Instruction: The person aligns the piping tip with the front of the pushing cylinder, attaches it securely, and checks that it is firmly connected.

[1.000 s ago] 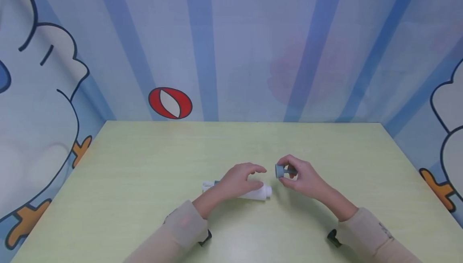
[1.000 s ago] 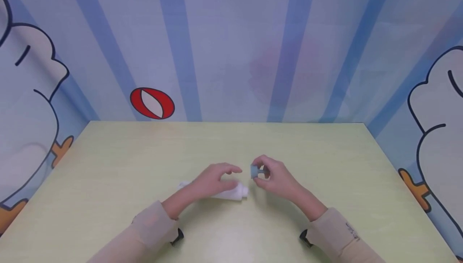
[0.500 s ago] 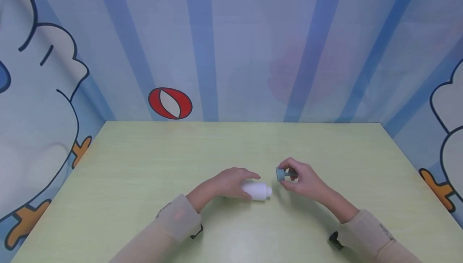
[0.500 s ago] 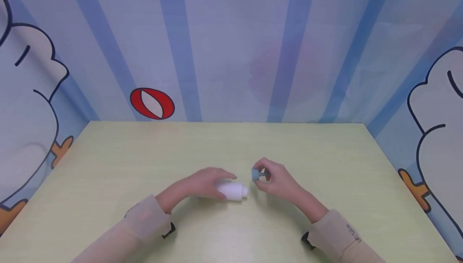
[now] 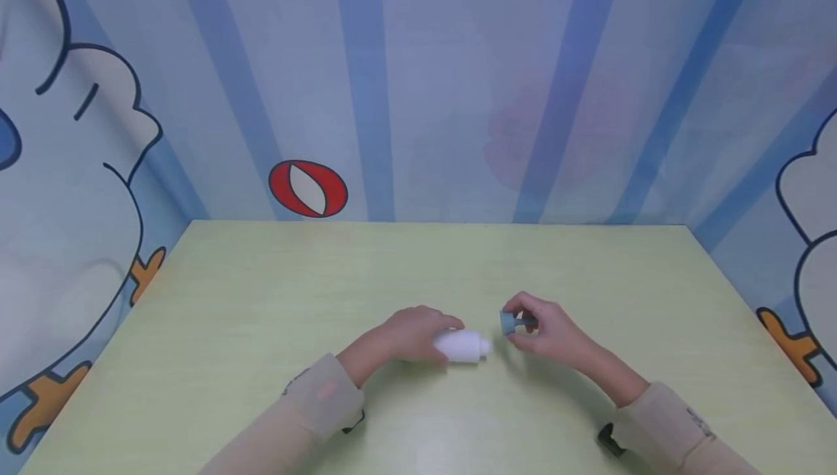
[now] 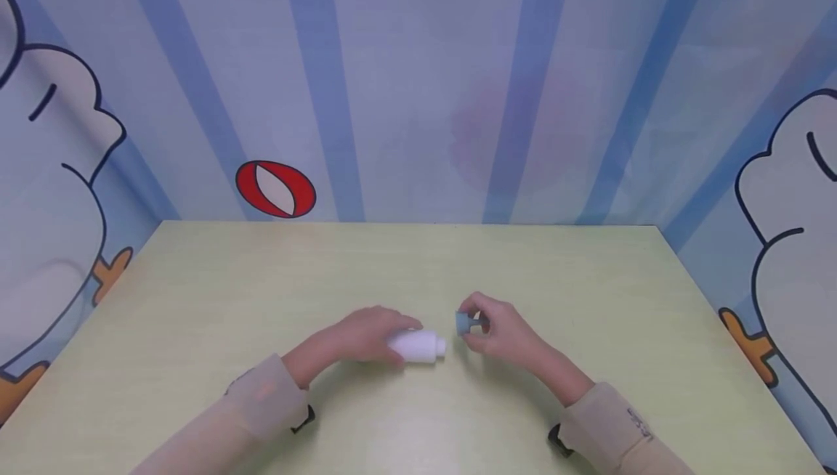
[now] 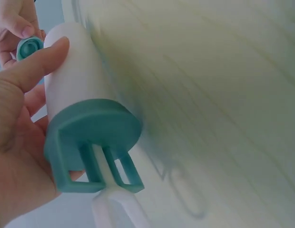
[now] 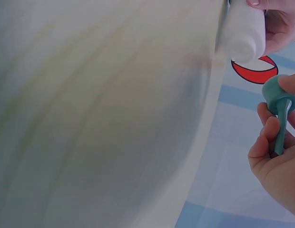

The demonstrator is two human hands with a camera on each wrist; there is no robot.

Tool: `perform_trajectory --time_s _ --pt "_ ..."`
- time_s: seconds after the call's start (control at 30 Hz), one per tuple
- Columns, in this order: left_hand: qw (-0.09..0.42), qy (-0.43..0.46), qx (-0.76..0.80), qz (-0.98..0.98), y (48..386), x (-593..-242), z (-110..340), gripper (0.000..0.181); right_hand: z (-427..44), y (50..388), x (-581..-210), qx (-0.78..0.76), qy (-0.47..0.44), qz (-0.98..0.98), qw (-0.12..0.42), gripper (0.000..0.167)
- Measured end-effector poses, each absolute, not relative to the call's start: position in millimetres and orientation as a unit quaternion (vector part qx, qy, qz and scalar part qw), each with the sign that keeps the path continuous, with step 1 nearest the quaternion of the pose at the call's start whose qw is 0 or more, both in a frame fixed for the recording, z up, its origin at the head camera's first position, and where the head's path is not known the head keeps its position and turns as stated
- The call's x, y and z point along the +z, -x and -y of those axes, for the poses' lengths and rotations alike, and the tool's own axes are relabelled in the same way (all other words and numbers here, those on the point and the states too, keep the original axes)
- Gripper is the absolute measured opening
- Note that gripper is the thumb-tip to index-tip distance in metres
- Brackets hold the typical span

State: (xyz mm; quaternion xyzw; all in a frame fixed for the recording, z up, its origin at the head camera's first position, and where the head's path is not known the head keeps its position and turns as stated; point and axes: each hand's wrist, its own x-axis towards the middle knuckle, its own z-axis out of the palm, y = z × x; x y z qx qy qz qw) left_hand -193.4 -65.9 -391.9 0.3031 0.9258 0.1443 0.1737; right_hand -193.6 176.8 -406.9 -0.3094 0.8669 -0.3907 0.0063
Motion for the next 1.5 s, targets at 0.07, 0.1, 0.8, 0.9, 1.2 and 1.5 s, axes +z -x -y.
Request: perform_trajectory --time_s 0.07,0.1,0.8,0.9,1.2,1.5 --pt "0.158 -0.312 0.142 -0.926 195 -393 67 0.050 -177 194 -407 -0.388 0.309 -0.869 0.010 0.025" --pt "0.151 -0.315 0.146 -0.926 195 -393 68 0.050 -177 194 -408 -0.386 0.308 -0.870 0.013 0.025" --pt "0.119 -0.332 0.190 -0.916 198 -385 66 0.050 -174 193 -410 -0.401 0.298 -0.864 0.053 0.024" --pt "0.116 -0.332 0.197 -0.915 198 -383 65 0.050 -173 192 -410 -0.407 0.297 -0.862 0.056 0.024" --pt "0.103 -0.333 0.193 -0.917 198 -382 65 0.051 -170 192 -407 -0.414 0.304 -0.856 0.059 0.024" --pt "0.088 -0.345 0.180 -0.917 198 -381 66 0.050 -167 194 -407 -0.425 0.297 -0.852 0.070 0.024"
